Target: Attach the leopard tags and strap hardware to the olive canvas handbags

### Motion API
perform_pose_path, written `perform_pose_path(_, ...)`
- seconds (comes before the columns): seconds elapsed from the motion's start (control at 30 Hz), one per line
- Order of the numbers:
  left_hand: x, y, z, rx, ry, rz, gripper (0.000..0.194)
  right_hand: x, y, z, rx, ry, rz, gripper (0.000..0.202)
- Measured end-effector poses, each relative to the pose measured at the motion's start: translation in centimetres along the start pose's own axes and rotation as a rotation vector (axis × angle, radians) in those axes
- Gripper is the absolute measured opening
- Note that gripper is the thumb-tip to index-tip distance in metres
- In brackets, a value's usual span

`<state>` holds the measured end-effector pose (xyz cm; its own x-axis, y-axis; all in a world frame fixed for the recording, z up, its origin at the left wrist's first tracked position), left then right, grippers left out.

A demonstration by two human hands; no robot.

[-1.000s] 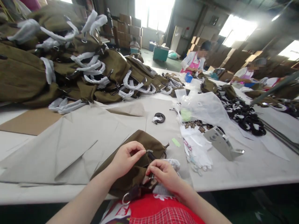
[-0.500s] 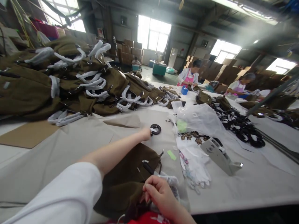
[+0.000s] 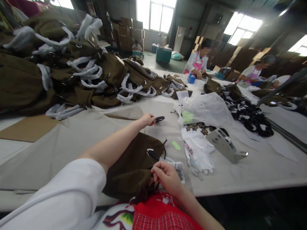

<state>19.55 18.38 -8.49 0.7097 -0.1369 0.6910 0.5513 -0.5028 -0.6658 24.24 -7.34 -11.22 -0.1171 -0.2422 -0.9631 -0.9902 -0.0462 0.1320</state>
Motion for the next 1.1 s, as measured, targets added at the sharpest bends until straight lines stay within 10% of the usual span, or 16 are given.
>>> perform_pose_path(0.17,-1.3,-2.5,-8.3,-0.023,0.082,0.013,0.021,-0.8,-0.4,0.3,0.021,-0.021,0.02,0.032)
perform_pose_path(0.4,-4.5,-0.1,-20.5,-0.076,0.115,0.033,0.02,-0.6,0.2,2.1,-0.046,0.118,-0.032,0.026)
perform_pose_path(0.7,-8.0,0.8,-21.6,0.011,0.022,-0.212,0.025,-1.5,1.1,2.1,-0.225,0.14,-0.171,0.019)
perform_pose_path(1.1,-6.4,1.0,-22.2,0.088,0.086,-0.185,0.021,-0.9,2.3,2.8,-0.219,0.208,-0.24,0.014)
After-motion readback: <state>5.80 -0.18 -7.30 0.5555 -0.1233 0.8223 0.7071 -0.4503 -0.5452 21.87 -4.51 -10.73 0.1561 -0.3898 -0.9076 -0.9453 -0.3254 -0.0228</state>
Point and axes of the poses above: each hand's wrist, its own z-axis towards the middle knuckle, its own y-axis out of the palm, x = y × z, the point moved 4 cm from there along z, towards the middle knuckle, and after that the axes turned 3 degrees about -z, right-handed, at the moved point
